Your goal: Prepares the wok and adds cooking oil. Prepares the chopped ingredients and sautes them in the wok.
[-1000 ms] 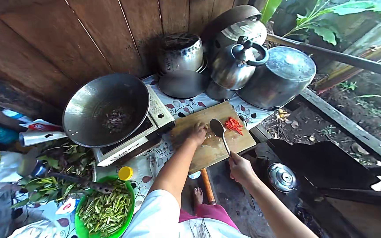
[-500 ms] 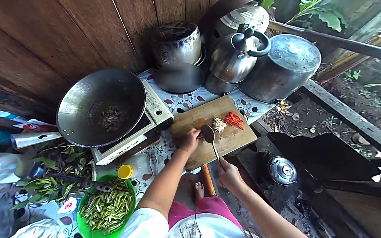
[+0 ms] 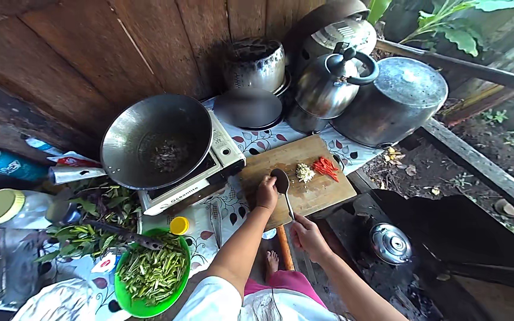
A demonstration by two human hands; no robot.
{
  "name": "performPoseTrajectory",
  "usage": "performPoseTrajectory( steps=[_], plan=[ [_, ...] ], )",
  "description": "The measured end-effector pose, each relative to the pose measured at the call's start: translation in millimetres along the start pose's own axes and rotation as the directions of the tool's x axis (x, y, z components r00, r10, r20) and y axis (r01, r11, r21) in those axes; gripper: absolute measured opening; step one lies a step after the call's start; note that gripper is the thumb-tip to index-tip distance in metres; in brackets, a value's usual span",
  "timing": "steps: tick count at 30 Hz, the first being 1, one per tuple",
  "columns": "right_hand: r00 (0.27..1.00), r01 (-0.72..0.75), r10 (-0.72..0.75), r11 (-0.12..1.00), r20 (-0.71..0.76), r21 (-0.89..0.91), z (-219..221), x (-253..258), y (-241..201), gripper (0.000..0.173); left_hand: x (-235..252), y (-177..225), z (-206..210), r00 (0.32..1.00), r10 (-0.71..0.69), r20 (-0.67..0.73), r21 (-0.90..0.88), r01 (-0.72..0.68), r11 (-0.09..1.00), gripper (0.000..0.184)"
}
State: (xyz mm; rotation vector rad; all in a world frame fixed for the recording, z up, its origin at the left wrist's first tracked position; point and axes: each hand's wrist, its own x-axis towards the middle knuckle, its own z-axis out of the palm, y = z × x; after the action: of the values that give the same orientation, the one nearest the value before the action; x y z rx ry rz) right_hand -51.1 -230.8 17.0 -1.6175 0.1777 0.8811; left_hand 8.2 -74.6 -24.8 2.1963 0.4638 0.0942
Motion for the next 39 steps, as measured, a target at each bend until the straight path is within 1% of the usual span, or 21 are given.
performPoseTrajectory(
  steps=[2,4,7,8,10,12,13,14,16,17,18,19,21,22,24,26,29,30,34,37,39],
  plan=[
    [0.998,0.063,-0.064,0.998,0.017,0.029,2.4,-6.8,-10.0,0.041,-0.6,10.5,-14.4,1.0,0.009,0.022,0.001,-0.009,1.0,0.033],
    [0.985,0.167,-0.169,0.985,0.045,0.046,7.7,-19.3,-29.0,0.042,-2.1,20.7,-33.9,0.986,0.129,-0.101,-0.045,-0.134,0.99,0.032],
    [0.921,0.356,-0.356,0.934,0.158,0.034,23.8,-41.4,-76.5,0.044,-4.1,51.0,-93.1,0.886,0.318,-0.336,0.059,-0.317,0.947,0.031],
    [0.883,0.426,-0.42,0.905,0.208,0.022,33.6,-47.4,-94.4,0.043,-7.3,63.2,-120.8,0.856,0.343,-0.387,0.109,-0.327,0.939,0.032],
    [0.807,0.523,-0.502,0.852,0.311,0.017,58.5,-55.8,-129.9,0.039,-11.8,78.8,-175.0,0.752,0.398,-0.526,0.232,-0.323,0.918,0.03],
    [0.764,0.567,-0.506,0.822,0.4,-0.045,87.3,-56.7,-162.7,0.039,-12.7,80.3,-226.1,0.68,0.398,-0.615,0.32,-0.246,0.915,0.029],
    [0.751,0.583,-0.491,0.807,0.441,-0.095,101.2,-51.1,-176.5,0.04,-11.0,74.1,-248.1,0.69,0.365,-0.625,0.345,-0.176,0.922,0.028],
    [0.75,0.589,-0.466,0.794,0.47,-0.152,113.7,-42.1,-188.9,0.041,-8.3,64.3,-266.4,0.735,0.301,-0.608,0.354,-0.088,0.931,0.028],
    [0.758,0.599,-0.443,0.764,0.478,-0.241,130.4,-24.1,-210.7,0.043,-2.7,40.5,-291.6,0.871,0.074,-0.486,0.369,0.128,0.921,0.025],
    [0.751,0.623,-0.458,0.729,0.476,-0.284,133.2,-18.9,-221.1,0.043,-0.7,31.5,-302.9,0.908,-0.047,-0.416,0.377,0.219,0.9,0.024],
    [0.729,0.667,-0.486,0.663,0.482,-0.339,132.8,-17.2,-231.3,0.044,-0.7,26.9,-314.5,0.913,-0.129,-0.387,0.375,0.284,0.882,0.024],
    [0.694,0.717,-0.516,0.557,0.502,-0.419,130.3,-18.5,-240.7,0.044,-4.1,26.2,-325.9,0.902,-0.16,-0.401,0.365,0.317,0.875,0.024],
    [0.629,0.761,-0.526,0.266,0.573,-0.592,124.9,-23.0,-253.5,0.043,-17.8,31.2,-346.9,0.862,-0.142,-0.486,0.313,0.324,0.893,0.028],
    [0.614,0.741,-0.508,0.108,0.604,-0.663,124.9,-19.9,-254.7,0.04,-25.8,34.6,-356.6,0.829,-0.139,-0.542,0.281,0.335,0.899,0.033],
    [0.704,0.593,-0.392,-0.134,0.592,-0.794,133.1,-20.6,-257.3,0.039,-42.5,43.8,-370.1,0.763,-0.146,-0.63,0.227,0.361,0.905,0.036],
    [0.783,0.48,-0.301,-0.265,0.544,-0.837,150.2,-27.6,-258.2,0.042,-56.6,48.7,-374.2,0.744,-0.104,-0.66,0.215,0.32,0.922,0.037],
    [0.838,0.421,-0.217,-0.325,0.5,-0.847,181.8,-34.0,-250.6,0.035,-70.4,42.9,-368.0,0.803,-0.019,-0.596,0.255,0.212,0.943,0.035],
    [0.85,0.413,-0.199,-0.324,0.488,-0.851,191.1,-32.6,-248.5,0.032,-71.9,40.6,-364.5,0.802,-0.004,-0.597,0.265,0.202,0.943,0.033],
    [0.874,0.37,-0.247,-0.221,0.419,-0.902,213.3,-12.1,-252.4,0.023,-82.5,37.8,-357.8,0.775,0.013,-0.632,0.257,0.194,0.947,0.037],
    [0.851,0.371,-0.337,-0.16,0.404,-0.915,222.6,6.5,-255.4,0.026,-87.9,31.7,-353.3,0.817,0.08,-0.571,0.276,0.1,0.956,0.034],
    [0.852,0.398,-0.301,-0.16,0.428,-0.904,231.6,10.2,-254.6,0.032,-83.5,27.3,-347.5,0.851,0.093,-0.516,0.292,0.073,0.954,0.033]
  ],
)
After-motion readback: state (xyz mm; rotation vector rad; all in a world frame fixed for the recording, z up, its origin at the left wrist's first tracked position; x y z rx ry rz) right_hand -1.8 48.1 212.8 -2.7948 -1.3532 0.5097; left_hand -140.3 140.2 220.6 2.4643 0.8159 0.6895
